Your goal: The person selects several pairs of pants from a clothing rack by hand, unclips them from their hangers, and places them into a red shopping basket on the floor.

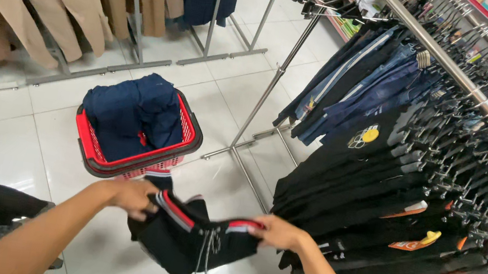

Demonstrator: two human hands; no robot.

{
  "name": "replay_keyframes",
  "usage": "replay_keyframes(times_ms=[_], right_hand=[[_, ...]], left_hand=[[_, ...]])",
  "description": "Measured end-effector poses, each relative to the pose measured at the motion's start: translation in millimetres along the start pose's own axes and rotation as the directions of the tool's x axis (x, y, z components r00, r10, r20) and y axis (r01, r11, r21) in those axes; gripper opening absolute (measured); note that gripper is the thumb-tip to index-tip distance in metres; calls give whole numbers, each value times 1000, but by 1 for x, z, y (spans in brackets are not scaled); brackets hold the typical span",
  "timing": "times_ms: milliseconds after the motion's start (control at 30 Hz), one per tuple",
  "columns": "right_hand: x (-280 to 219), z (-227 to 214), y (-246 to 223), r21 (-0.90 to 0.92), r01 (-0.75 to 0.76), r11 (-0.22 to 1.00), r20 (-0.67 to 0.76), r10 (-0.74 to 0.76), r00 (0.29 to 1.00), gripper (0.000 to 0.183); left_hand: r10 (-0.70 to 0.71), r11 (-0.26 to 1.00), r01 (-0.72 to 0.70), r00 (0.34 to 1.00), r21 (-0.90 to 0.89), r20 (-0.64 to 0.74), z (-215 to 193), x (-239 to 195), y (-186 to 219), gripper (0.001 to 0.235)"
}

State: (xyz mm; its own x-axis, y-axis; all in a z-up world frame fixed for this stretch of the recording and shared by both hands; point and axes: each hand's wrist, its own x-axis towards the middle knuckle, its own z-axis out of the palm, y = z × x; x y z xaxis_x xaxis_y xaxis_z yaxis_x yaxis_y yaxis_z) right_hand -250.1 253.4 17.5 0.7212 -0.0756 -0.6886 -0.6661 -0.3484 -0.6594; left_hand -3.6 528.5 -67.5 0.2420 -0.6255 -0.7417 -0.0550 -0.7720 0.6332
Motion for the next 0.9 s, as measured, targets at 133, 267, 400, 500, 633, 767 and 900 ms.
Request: replay_keyframes(times_ms=[133, 267, 400, 500, 633, 767, 900], right_hand=[[17, -26, -19, -248, 492, 835, -511, -544, 666, 22], [-9, -35, -51, -401, 526, 750, -581, -652, 486, 28], [-30, -33, -45, -324, 338, 884, -380, -449, 809, 19], [-33, -27, -35, -144, 29, 989, -71, -40, 997, 16], [-34, -25, -45, -9, -196, 981, 85, 196, 977, 18], [-23, -28, -53, -16, 91, 996, -290, -92, 953, 17], [-20, -29, -58, -296, 432, 852, -611, -517, 600, 27]], left_hand=[[782, 622, -494, 359, 607, -509, -24, -18, 34, 45], [869, 486, -363, 106, 795, -483, -20, -47, 57, 54], [620, 777, -364, 583, 513, -525, -13, -72, 69, 45], [46, 989, -75, 974, -126, -224, -2, -81, 61, 35], [-195, 839, 199, 979, -507, 61, 4, -74, 54, 60], [373, 924, -288, 824, 252, -427, -14, -38, 43, 26], [831, 538, -478, 160, 695, -533, -18, -53, 59, 55]])
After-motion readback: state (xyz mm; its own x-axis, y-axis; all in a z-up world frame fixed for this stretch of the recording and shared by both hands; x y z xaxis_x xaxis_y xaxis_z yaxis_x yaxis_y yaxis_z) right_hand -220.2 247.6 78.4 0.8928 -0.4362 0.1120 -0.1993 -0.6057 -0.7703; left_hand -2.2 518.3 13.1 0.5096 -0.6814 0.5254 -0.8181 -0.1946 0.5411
